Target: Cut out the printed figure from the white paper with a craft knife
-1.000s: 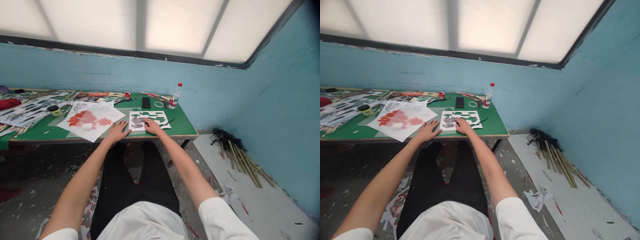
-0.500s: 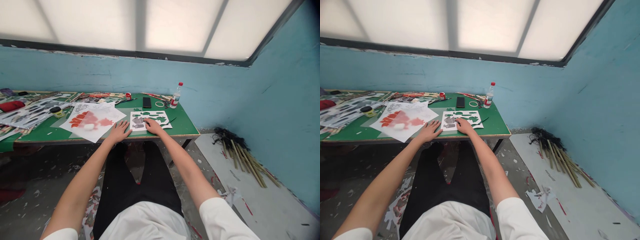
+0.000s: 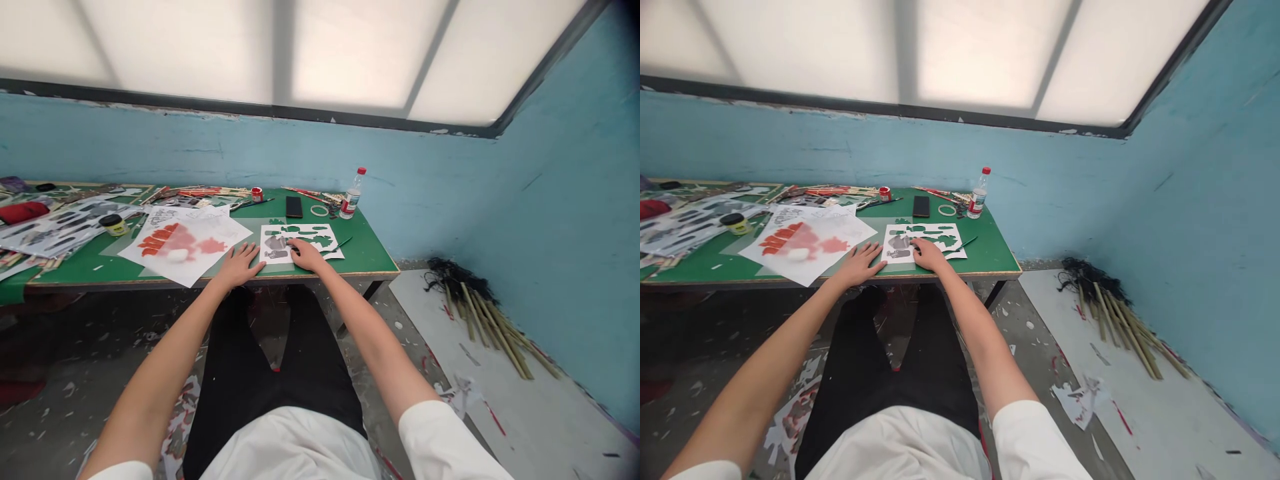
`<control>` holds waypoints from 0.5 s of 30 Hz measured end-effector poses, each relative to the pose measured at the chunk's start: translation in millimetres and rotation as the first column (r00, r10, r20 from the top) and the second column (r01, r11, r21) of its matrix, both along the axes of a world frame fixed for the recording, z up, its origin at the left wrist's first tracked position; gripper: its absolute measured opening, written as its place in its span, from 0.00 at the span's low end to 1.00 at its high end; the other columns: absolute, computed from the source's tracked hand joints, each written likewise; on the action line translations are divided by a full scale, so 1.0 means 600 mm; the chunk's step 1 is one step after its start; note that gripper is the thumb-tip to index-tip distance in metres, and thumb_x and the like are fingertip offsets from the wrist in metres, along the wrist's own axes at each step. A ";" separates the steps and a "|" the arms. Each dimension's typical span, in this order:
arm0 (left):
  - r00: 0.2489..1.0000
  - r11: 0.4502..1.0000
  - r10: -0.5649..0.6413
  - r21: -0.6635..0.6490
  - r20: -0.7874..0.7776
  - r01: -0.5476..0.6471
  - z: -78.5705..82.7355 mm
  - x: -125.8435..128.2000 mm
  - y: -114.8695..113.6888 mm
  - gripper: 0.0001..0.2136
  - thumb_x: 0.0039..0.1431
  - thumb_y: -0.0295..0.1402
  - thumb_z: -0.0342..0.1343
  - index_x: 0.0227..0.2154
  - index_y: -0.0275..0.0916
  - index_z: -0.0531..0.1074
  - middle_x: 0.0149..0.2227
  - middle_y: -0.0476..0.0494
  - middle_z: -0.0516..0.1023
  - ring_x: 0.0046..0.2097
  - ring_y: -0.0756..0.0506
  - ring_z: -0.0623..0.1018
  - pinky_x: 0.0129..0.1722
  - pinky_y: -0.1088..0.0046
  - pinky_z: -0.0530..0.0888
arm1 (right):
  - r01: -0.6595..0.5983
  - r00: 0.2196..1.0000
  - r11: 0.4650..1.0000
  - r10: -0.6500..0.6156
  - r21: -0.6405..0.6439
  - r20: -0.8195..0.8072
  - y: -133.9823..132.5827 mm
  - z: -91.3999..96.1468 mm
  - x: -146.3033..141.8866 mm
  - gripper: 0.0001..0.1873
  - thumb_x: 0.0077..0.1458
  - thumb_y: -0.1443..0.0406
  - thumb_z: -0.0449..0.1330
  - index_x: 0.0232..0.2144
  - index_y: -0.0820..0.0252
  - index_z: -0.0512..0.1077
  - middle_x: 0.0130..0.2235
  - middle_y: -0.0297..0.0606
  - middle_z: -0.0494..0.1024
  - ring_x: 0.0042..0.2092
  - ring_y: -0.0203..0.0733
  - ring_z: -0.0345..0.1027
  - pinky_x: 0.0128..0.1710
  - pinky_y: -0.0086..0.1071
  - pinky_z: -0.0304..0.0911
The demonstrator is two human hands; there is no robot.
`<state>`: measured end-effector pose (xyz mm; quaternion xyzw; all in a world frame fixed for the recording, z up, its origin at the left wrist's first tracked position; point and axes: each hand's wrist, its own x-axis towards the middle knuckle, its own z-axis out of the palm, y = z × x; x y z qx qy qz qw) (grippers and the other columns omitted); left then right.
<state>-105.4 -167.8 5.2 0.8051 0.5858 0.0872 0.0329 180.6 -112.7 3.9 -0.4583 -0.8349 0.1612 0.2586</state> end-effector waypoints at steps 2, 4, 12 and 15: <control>1.000 1.000 -0.008 0.008 0.002 0.008 0.003 -0.001 0.001 0.27 0.72 0.47 0.61 0.69 0.43 0.67 0.74 0.35 0.63 0.73 0.31 0.66 0.72 0.37 0.63 | -0.001 1.000 1.000 0.001 0.002 0.005 0.000 0.000 0.000 0.20 0.72 0.55 0.63 0.61 0.56 0.74 0.64 0.46 0.74 0.60 0.50 0.74 0.61 0.51 0.74; 1.000 1.000 -0.015 0.017 0.001 0.015 0.006 -0.005 0.002 0.26 0.73 0.46 0.61 0.68 0.43 0.68 0.73 0.35 0.65 0.71 0.32 0.69 0.71 0.38 0.67 | -0.005 1.000 1.000 0.005 0.006 0.011 0.001 0.000 0.001 0.20 0.72 0.55 0.63 0.61 0.56 0.74 0.65 0.46 0.74 0.61 0.50 0.73 0.62 0.52 0.74; 1.000 1.000 0.009 0.023 -0.027 -0.009 0.006 -0.025 -0.005 0.27 0.72 0.46 0.61 0.69 0.43 0.67 0.74 0.35 0.63 0.73 0.30 0.66 0.73 0.36 0.63 | -0.020 0.999 1.000 0.020 0.016 0.027 0.003 -0.002 0.002 0.21 0.72 0.55 0.63 0.61 0.56 0.74 0.65 0.46 0.74 0.62 0.51 0.73 0.63 0.53 0.73; 0.999 1.000 0.013 0.013 -0.037 -0.012 0.005 -0.026 -0.006 0.28 0.72 0.46 0.61 0.69 0.43 0.67 0.75 0.35 0.62 0.74 0.30 0.65 0.73 0.36 0.62 | -0.026 0.999 0.999 0.026 0.020 0.030 0.002 -0.002 0.002 0.21 0.72 0.55 0.64 0.61 0.56 0.74 0.65 0.46 0.74 0.62 0.51 0.73 0.63 0.53 0.72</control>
